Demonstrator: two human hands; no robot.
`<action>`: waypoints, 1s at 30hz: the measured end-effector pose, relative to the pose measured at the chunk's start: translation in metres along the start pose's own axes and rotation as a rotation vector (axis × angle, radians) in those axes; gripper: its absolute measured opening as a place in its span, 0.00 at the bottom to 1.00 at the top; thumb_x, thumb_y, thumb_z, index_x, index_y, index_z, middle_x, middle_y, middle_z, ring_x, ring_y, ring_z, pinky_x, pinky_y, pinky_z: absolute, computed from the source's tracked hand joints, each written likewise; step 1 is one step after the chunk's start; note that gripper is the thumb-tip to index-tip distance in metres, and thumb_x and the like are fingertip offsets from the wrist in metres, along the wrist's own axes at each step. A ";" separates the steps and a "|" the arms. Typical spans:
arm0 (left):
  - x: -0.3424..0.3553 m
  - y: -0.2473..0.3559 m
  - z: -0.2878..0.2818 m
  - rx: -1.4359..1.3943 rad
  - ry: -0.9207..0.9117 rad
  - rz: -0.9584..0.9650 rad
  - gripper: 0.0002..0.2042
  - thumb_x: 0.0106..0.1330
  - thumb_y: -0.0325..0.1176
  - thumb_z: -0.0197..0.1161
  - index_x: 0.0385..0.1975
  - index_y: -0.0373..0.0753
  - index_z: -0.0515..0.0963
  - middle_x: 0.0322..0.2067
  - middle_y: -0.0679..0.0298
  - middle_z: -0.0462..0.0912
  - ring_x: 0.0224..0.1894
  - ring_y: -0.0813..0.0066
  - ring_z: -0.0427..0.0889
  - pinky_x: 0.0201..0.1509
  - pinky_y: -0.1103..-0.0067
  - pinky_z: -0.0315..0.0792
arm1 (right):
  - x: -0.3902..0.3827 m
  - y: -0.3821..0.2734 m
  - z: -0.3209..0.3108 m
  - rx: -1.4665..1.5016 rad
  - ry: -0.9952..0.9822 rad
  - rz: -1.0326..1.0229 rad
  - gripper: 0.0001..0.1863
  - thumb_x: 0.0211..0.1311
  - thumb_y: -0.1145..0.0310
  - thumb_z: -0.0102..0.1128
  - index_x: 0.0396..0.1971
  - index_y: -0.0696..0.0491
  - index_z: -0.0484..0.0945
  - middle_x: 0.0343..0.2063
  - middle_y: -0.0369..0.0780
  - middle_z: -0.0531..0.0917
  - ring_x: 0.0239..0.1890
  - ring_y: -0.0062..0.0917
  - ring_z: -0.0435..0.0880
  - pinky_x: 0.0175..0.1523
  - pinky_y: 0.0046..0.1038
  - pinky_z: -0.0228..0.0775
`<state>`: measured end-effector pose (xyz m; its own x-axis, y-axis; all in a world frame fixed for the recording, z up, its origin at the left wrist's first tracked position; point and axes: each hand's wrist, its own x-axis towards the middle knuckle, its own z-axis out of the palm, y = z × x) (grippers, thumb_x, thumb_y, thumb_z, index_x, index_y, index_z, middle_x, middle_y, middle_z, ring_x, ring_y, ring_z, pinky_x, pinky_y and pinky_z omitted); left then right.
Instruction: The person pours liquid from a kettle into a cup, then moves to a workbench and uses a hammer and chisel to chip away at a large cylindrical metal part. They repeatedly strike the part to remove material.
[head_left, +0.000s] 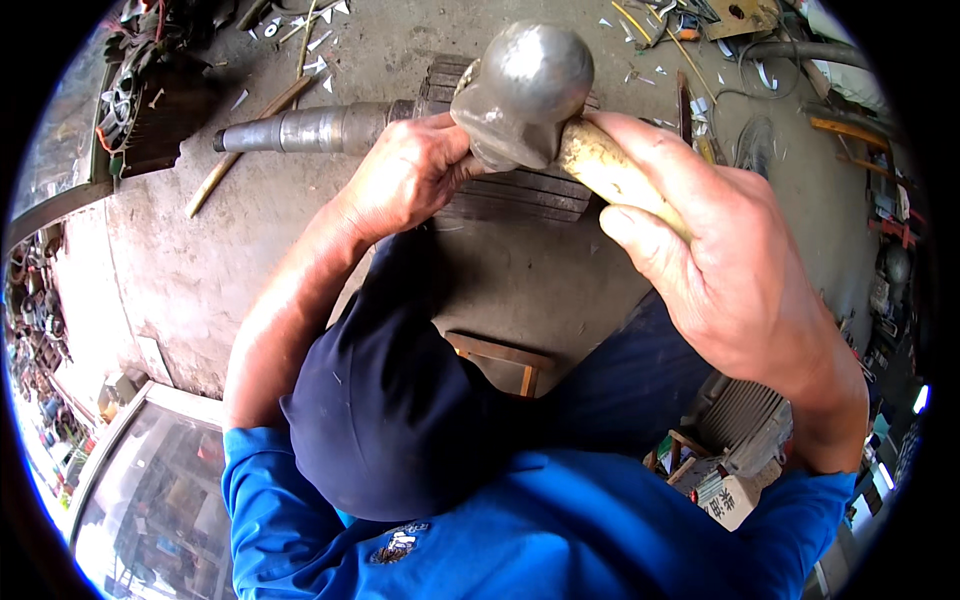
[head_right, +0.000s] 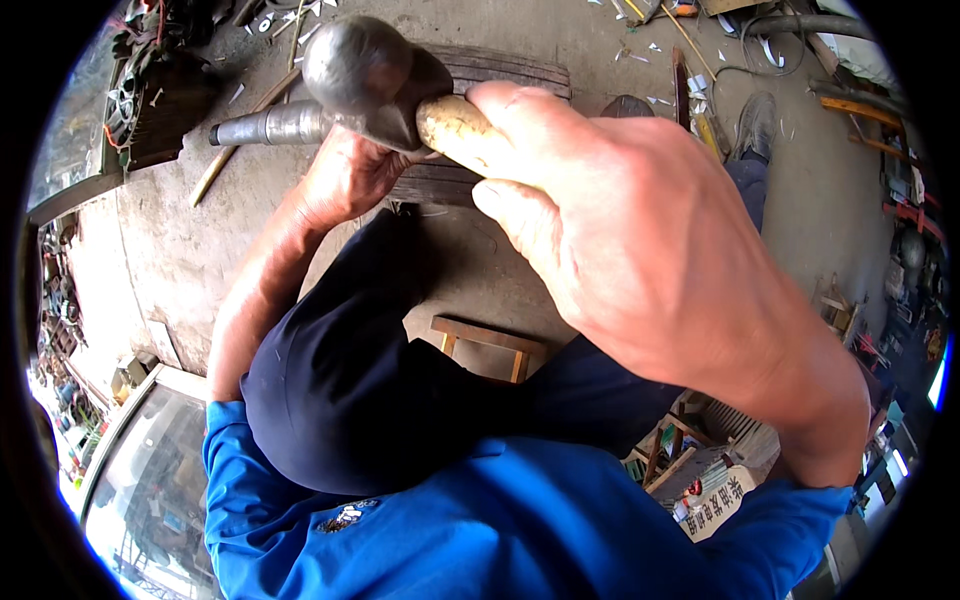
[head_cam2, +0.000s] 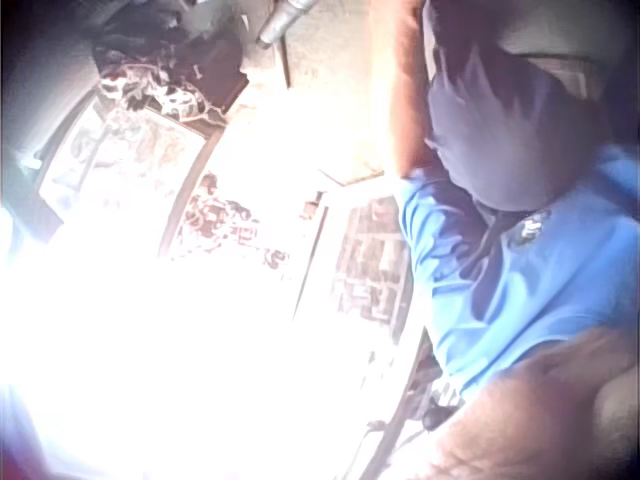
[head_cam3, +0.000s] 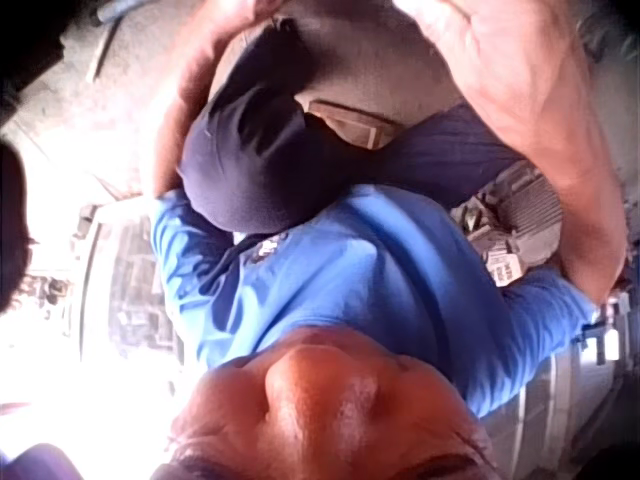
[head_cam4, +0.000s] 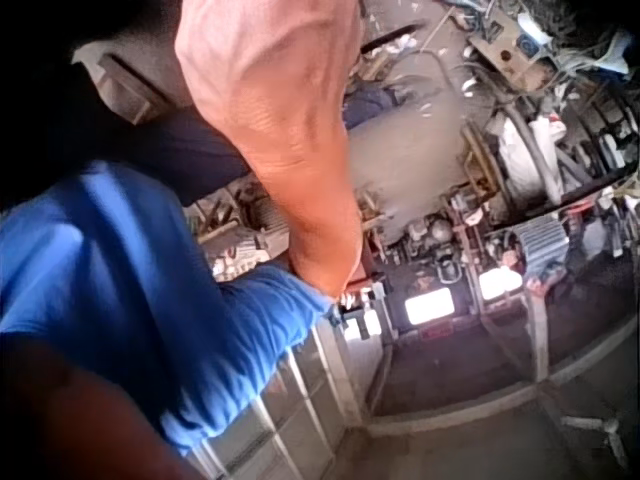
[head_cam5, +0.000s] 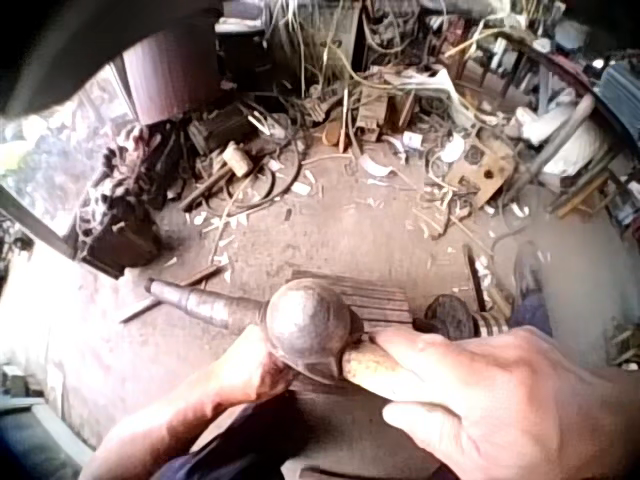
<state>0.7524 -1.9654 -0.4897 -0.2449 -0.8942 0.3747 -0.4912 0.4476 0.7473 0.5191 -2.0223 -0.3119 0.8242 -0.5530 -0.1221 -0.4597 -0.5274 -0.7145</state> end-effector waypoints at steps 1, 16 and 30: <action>-0.002 -0.002 -0.001 0.019 -0.009 -0.007 0.09 0.64 0.30 0.68 0.42 0.36 0.82 0.35 0.52 0.84 0.36 0.46 0.84 0.39 0.63 0.80 | -0.001 -0.002 0.001 -0.033 0.007 -0.012 0.24 0.68 0.75 0.59 0.62 0.66 0.69 0.44 0.53 0.84 0.42 0.35 0.87 0.48 0.29 0.76; -0.009 0.001 -0.001 -0.069 -0.082 -0.040 0.12 0.55 0.22 0.63 0.41 0.36 0.81 0.43 0.55 0.84 0.45 0.50 0.83 0.47 0.65 0.81 | -0.014 -0.010 0.012 -0.156 0.016 -0.040 0.28 0.60 0.79 0.66 0.61 0.64 0.71 0.34 0.52 0.84 0.32 0.42 0.87 0.39 0.34 0.79; -0.015 -0.002 0.000 -0.063 -0.149 -0.070 0.11 0.55 0.36 0.65 0.33 0.36 0.78 0.30 0.56 0.77 0.35 0.51 0.80 0.38 0.65 0.76 | -0.024 -0.009 0.031 -0.267 -0.005 0.010 0.32 0.52 0.73 0.73 0.59 0.59 0.73 0.26 0.45 0.81 0.24 0.39 0.83 0.28 0.36 0.76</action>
<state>0.7574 -1.9533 -0.4965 -0.3350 -0.9116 0.2384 -0.4594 0.3789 0.8034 0.5134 -1.9841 -0.3239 0.8205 -0.5562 -0.1319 -0.5381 -0.6739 -0.5063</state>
